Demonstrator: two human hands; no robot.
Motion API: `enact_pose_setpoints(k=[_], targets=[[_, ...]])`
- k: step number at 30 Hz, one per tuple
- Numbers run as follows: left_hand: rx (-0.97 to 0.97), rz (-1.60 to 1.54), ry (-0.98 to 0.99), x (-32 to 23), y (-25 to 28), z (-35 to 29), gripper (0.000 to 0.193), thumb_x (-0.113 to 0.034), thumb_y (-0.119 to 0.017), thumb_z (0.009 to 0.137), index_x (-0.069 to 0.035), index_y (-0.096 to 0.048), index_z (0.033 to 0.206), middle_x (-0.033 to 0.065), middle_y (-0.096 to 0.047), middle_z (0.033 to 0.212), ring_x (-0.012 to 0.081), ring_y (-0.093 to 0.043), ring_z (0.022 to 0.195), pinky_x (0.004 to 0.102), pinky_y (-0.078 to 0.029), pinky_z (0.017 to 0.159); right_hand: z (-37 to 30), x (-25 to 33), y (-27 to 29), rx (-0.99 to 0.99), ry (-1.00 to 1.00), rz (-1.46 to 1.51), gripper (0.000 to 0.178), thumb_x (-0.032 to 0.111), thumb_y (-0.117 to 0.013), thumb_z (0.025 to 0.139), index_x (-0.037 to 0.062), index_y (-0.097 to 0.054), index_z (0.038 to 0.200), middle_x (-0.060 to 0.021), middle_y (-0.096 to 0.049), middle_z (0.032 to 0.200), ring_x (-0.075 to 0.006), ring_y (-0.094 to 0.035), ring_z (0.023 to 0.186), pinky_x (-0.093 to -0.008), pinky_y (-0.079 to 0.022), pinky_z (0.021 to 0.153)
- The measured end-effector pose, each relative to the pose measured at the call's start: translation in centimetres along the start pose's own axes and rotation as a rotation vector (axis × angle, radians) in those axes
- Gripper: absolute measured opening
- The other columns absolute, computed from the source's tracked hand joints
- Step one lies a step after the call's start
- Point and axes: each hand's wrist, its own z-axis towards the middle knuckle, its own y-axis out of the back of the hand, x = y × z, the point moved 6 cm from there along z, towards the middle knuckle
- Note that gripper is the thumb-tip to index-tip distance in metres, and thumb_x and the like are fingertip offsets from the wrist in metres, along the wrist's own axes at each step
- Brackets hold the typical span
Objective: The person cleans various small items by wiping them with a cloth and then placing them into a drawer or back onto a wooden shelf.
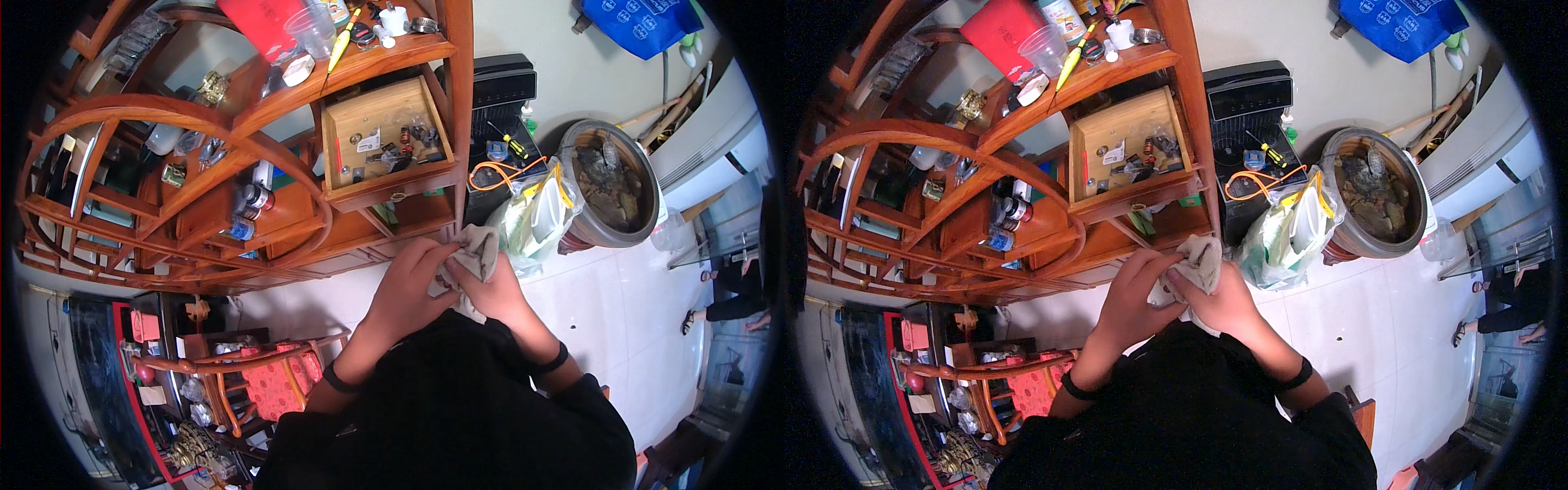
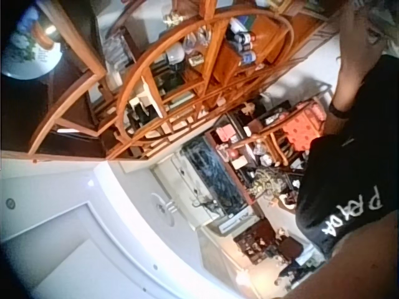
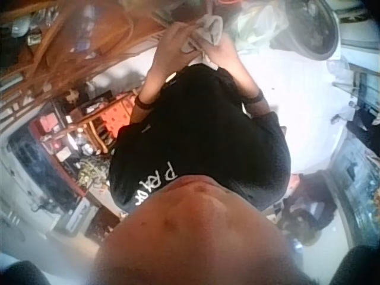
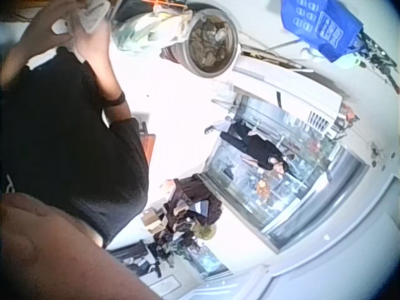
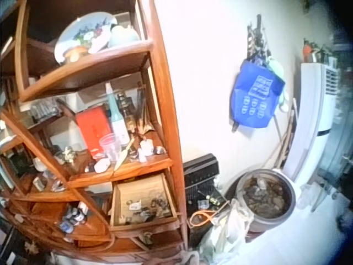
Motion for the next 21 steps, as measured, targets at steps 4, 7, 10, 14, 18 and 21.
enact_pose_setpoints(k=[4,7,10,14,18,21], targets=[[-0.01,-0.067,0.044,0.0,0.3,0.2,0.058,-0.01,-0.079,0.062,-0.003,-0.058,0.116,0.013,-0.055,0.102,0.0301,-0.058,0.094,0.036,-0.048,0.082,-0.1,-1.2,0.3,-0.064,-0.037,0.091,0.021,0.016,-0.058,0.094,-0.0008,-0.058,0.107,-0.0085,-0.065,0.097,-0.0142,-0.062,0.09,-0.0286,-0.05,0.079],[0.006,-0.095,0.105,-0.2,0.4,0.5,0.056,-0.009,-0.078,0.064,-0.001,-0.058,0.116,0.013,-0.055,0.102,0.0297,-0.057,0.093,0.0356,-0.048,0.081,0.1,-2.0,0.1,-0.007,-0.178,0.547,0.022,0.015,-0.056,0.094,-0.0004,-0.056,0.11,-0.0068,-0.064,0.096,-0.0152,-0.062,0.089,-0.0287,-0.05,0.078],[0.039,-0.133,0.175,0.2,0.3,0.7,0.057,-0.009,-0.078,0.064,-0.002,-0.058,0.117,0.0123,-0.054,0.102,0.0293,-0.057,0.092,0.0355,-0.048,0.081,-0.2,-1.0,-0.2,0.08,-0.235,0.685,0.023,0.015,-0.056,0.095,0.0001,-0.054,0.112,-0.0049,-0.063,0.093,-0.0147,-0.061,0.089,-0.0281,-0.049,0.077],[0.041,-0.032,0.079,-0.2,-0.8,0.5,0.057,-0.008,-0.078,0.065,-0.002,-0.058,0.119,0.0113,-0.053,0.102,0.0285,-0.057,0.093,0.0354,-0.048,0.081,-0.3,-1.0,0.6,-0.001,-0.054,0.347,0.024,0.016,-0.055,0.096,0.0004,-0.054,0.114,-0.0049,-0.062,0.096,-0.0123,-0.059,0.093,-0.0266,-0.048,0.08],[0.015,-0.115,0.079,-0.3,-1.2,1.1,0.056,-0.009,-0.08,0.064,-0.002,-0.06,0.116,0.0107,-0.054,0.1,0.0257,-0.057,0.094,0.033,-0.048,0.081,-0.7,-2.2,1.5,-0.197,-0.059,0.326,0.025,0.017,-0.055,0.097,0.0008,-0.054,0.115,-0.0055,-0.062,0.098,-0.0115,-0.058,0.095,-0.0261,-0.047,0.082],[0.047,-0.165,0.109,0.0,-1.0,1.4,0.057,-0.009,-0.08,0.064,-0.002,-0.06,0.117,0.0105,-0.054,0.101,0.025,-0.057,0.094,0.0331,-0.048,0.08,-0.7,-3.1,1.2,-0.17,-0.13,0.613,0.026,0.018,-0.053,0.098,0.001,-0.053,0.117,-0.0062,-0.062,0.102,-0.0121,-0.059,0.095,-0.0264,-0.047,0.083]])
